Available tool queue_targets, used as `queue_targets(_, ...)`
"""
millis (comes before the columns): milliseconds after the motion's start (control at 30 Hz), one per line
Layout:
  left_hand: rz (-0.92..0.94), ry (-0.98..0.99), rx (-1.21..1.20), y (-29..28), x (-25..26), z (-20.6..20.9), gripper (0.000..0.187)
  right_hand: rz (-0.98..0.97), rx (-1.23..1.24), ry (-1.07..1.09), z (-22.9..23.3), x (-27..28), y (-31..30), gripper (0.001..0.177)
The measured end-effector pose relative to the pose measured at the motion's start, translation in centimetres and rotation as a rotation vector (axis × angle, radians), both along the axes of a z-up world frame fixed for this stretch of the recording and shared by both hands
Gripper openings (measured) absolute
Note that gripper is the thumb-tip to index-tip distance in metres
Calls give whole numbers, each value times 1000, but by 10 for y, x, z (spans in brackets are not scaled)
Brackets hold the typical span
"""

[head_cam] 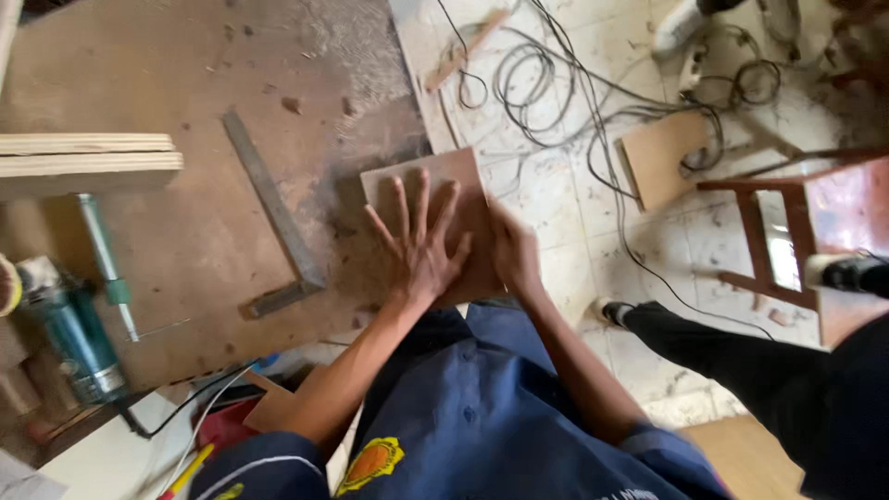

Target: The person sands the surface and edges of a wooden block by hand with a piece of sandpaper.

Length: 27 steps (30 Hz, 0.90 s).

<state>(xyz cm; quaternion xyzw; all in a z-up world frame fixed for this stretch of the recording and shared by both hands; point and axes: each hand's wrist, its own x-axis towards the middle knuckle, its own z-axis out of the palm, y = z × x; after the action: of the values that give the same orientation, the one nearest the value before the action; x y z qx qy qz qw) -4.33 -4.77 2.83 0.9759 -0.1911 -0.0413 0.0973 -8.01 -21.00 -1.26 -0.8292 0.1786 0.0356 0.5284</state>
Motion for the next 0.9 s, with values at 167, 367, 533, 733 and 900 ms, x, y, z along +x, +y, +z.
queue_targets(167,-7,-19,-1,-4,6,6,73,-17,23,-136,29,25,-2,45)
queue_targets(367,20,-77,-29,-2,2,-10,80,-41,27,-58,-21,32,-4,39)
queue_targets(533,-4,-71,-63,-3,-4,2,72,-21,10,-52,19,-6,-2,43)
queue_targets(733,3,-178,61,-1,7,-13,74,38,33,-164,-32,59,-11,40)
queue_targets(900,29,-296,17,-4,7,-7,73,37,26,-260,-42,3,-11,39)
